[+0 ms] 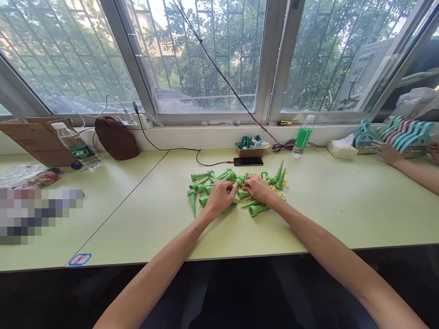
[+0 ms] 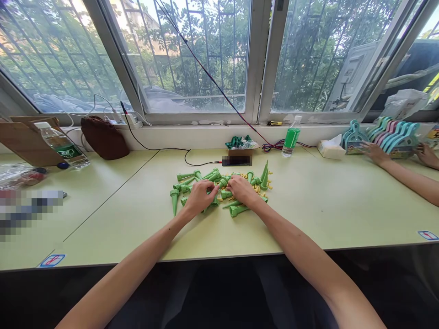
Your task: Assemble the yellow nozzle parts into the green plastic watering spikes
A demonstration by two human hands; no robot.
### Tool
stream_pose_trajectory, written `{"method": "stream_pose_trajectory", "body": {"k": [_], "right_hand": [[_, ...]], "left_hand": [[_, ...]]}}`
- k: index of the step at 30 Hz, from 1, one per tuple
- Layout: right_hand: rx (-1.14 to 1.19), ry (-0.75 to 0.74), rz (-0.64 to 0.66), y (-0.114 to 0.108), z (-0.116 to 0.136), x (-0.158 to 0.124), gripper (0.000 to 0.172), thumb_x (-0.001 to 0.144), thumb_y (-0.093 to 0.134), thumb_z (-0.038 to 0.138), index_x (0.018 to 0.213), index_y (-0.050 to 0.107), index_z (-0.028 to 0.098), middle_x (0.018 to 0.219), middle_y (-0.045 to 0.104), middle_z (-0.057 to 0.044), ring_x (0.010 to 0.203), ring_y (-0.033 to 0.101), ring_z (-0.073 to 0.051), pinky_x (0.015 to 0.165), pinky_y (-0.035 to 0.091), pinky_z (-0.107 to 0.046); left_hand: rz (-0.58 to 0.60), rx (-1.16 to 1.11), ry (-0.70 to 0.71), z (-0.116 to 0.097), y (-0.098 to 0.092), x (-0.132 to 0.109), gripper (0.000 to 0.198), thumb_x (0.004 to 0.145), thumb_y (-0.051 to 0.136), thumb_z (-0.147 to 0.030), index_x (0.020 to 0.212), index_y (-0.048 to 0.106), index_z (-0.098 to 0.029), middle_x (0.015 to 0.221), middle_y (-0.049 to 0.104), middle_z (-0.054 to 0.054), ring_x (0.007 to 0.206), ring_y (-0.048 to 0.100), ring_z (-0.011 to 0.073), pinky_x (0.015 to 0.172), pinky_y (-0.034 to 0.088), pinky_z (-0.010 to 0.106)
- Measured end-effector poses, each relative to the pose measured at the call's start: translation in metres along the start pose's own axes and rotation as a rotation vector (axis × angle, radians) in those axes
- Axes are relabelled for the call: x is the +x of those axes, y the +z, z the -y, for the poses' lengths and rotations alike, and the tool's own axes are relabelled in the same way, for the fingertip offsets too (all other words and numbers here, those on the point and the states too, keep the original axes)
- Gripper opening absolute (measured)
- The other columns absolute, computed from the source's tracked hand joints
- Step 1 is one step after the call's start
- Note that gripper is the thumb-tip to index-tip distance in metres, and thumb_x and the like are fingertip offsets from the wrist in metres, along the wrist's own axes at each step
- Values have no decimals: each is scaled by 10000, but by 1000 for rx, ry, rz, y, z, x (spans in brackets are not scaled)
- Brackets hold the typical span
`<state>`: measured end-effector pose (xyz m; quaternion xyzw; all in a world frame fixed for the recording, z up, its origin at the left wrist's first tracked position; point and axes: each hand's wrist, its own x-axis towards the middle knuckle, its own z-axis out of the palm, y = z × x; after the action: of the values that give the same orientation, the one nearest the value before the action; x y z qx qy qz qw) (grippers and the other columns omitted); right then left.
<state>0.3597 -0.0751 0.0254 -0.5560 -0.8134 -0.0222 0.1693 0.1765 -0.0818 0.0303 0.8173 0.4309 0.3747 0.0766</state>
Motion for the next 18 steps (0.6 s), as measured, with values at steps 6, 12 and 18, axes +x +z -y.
{"method": "stream_pose_trajectory", "body": {"k": [6,12,18], "right_hand": [[17,-3,-7,2,-2,-1,194,922,584,196,761,673,132,863,589,-87,850,580,-185,751,417,-269],[148,-41,-106,-2,-4,-2,176,935,555,183,817,674,129,847,568,-68,844,565,-177,780,420,-270],[349,-159,-252,-11,3,-7,191,963,501,217,870,655,149,871,550,-54,794,553,-159,769,436,-269]], "left_hand": [[7,-13,3,1,1,0,332,882,544,-292,572,537,-174,620,559,19,610,497,146,613,371,291],[4,-62,1,1,-1,0,245,886,534,-289,675,585,-174,662,591,20,633,525,153,627,388,286],[-38,-86,-33,-3,-4,1,275,935,483,-365,776,599,-173,710,617,25,666,538,155,681,395,288]]}}
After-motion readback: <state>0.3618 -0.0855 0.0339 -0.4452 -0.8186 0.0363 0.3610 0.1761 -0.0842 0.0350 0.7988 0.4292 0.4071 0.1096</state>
